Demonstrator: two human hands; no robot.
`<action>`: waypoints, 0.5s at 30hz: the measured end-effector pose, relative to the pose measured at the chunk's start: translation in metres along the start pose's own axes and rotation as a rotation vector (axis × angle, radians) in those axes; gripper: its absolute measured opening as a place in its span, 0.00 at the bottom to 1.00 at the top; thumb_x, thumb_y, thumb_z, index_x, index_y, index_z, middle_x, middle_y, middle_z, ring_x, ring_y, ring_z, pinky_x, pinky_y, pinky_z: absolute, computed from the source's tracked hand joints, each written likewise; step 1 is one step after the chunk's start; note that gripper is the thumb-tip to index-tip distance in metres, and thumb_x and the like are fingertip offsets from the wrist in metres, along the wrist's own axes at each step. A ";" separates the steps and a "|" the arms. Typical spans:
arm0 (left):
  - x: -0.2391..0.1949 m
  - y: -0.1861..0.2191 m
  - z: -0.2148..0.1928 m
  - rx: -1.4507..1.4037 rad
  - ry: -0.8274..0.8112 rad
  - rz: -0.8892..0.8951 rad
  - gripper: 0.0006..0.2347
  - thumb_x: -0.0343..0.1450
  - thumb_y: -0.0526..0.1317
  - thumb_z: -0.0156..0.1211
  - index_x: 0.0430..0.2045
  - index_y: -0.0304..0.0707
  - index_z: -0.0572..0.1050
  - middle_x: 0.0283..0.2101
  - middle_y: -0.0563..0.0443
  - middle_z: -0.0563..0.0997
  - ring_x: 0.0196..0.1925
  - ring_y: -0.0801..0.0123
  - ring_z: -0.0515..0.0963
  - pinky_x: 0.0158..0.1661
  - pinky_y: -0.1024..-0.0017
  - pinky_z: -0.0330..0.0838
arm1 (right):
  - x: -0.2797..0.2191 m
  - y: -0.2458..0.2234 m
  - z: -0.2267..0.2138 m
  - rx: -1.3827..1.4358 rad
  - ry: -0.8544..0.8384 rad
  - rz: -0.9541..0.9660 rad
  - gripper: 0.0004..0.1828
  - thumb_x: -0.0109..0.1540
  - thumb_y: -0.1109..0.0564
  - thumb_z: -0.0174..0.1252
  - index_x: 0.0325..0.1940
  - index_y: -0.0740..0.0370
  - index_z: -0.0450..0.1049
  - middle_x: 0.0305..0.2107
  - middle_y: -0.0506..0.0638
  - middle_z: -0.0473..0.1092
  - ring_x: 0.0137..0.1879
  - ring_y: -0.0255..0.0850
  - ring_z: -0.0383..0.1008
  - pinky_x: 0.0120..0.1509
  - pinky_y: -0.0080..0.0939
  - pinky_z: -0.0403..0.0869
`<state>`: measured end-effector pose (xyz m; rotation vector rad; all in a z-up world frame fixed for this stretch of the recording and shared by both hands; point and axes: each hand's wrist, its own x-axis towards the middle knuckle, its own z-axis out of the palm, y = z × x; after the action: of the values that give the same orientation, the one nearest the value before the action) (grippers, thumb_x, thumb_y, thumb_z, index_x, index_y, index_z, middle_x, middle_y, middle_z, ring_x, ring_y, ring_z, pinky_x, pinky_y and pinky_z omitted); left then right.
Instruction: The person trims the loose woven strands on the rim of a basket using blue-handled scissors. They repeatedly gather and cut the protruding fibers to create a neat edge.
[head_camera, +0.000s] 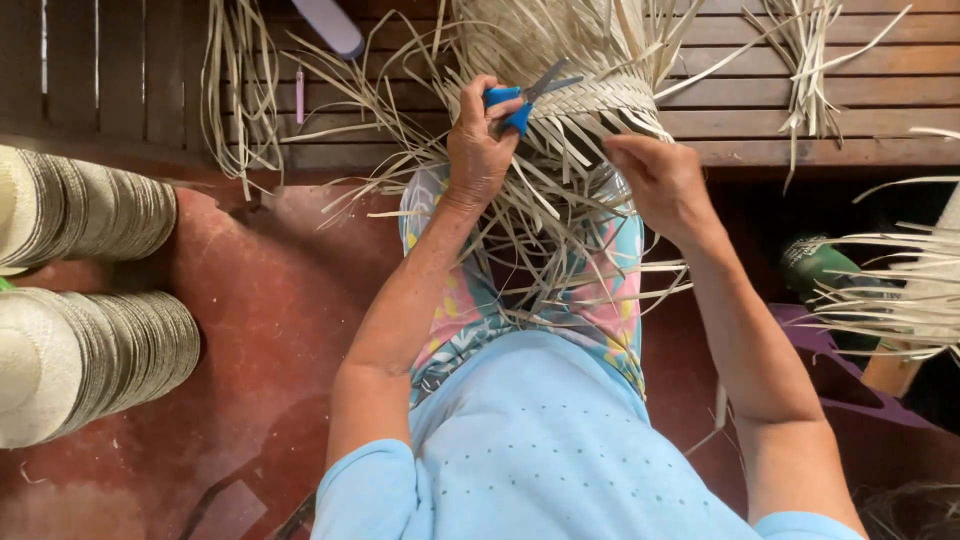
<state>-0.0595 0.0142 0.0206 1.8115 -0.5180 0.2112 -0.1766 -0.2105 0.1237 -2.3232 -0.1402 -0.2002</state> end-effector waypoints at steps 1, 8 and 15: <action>0.000 0.000 -0.001 -0.002 -0.017 0.003 0.25 0.74 0.32 0.62 0.62 0.56 0.56 0.56 0.49 0.79 0.59 0.52 0.82 0.55 0.44 0.84 | 0.009 -0.010 0.007 0.071 -0.047 0.132 0.10 0.72 0.56 0.54 0.43 0.64 0.77 0.35 0.49 0.72 0.40 0.38 0.69 0.44 0.38 0.67; 0.011 0.011 0.002 0.083 0.013 0.081 0.25 0.69 0.29 0.65 0.56 0.49 0.60 0.49 0.52 0.83 0.50 0.67 0.88 0.46 0.70 0.82 | 0.043 0.002 0.055 0.841 0.028 0.485 0.12 0.67 0.54 0.62 0.48 0.66 0.79 0.32 0.54 0.79 0.33 0.38 0.81 0.35 0.32 0.81; 0.014 0.013 0.011 0.054 0.002 0.054 0.24 0.70 0.33 0.66 0.57 0.51 0.60 0.47 0.52 0.86 0.52 0.69 0.88 0.49 0.70 0.82 | 0.051 0.005 0.052 0.897 -0.055 0.535 0.21 0.63 0.43 0.63 0.47 0.63 0.76 0.41 0.49 0.77 0.48 0.39 0.78 0.59 0.39 0.75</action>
<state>-0.0537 -0.0020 0.0341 1.8505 -0.5653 0.2663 -0.1200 -0.1742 0.0941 -1.4007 0.3100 0.1737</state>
